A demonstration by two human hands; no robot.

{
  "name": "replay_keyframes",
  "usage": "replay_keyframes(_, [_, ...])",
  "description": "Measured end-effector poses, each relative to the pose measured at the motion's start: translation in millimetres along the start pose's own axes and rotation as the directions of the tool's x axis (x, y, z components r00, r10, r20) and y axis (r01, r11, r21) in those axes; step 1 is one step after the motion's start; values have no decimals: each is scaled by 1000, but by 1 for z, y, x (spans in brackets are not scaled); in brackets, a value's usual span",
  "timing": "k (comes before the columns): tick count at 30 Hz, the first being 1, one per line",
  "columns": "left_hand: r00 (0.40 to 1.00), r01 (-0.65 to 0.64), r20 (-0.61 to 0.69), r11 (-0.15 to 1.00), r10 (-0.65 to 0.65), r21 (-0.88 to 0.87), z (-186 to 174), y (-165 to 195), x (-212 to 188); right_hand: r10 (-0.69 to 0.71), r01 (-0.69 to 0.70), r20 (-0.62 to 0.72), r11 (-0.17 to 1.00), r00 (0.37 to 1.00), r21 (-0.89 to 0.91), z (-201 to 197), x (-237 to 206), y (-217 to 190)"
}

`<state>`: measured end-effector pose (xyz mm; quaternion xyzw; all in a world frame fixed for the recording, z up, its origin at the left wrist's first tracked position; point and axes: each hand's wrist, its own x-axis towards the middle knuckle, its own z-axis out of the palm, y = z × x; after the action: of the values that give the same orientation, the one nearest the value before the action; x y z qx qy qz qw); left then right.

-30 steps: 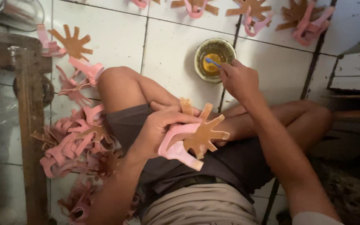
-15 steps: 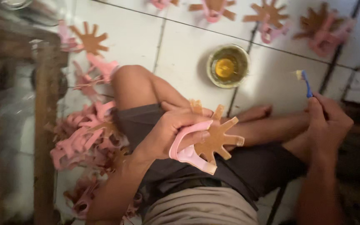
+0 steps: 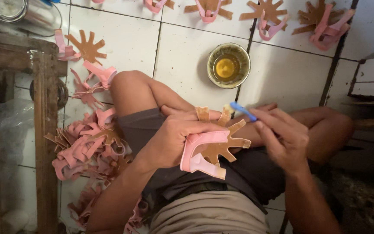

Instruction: The person sits on the floor and applies glue with a brush from a bowl onto pink foam sandal components, coating the flower-shaped insole pieces one at a time and placing the glued pieces on the tiled floor in rows.

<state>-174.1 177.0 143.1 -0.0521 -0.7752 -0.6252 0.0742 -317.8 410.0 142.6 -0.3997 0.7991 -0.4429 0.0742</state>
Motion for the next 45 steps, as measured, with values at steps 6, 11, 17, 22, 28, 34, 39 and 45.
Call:
replay_keyframes(6, [999,35,4,999,-35,-8,2,0,1,-3,3,0,1000,1000,24,-7,-6,4])
replay_keyframes(11, [1000,3,8,998,-3,62,2,2,1,85,-85,2,996,996,-40,-1,-6,30])
replay_keyframes(17, [995,37,-96,999,-33,32,14,-1,4,497,-403,91,569,863,717,25,-34,44])
replay_keyframes(22, [931,359,-19,925,-364,-125,30,-13,-10,579,-429,100,466,809,774,43,-38,41])
replay_keyframes(28, [893,113,-9,244,-450,-963,56,-39,-36,533,-389,83,494,842,777,34,-32,27])
replay_keyframes(34, [878,-21,-6,-24,-479,-999,69,-46,-38,549,-378,59,489,834,786,35,-30,21])
replay_keyframes(39, [950,-49,-24,-75,-310,-996,58,-39,-31,569,-385,47,491,821,782,30,-27,22])
replay_keyframes(45, [897,417,290,417,-334,-808,42,-38,-19,415,-365,87,657,905,660,30,-35,20])
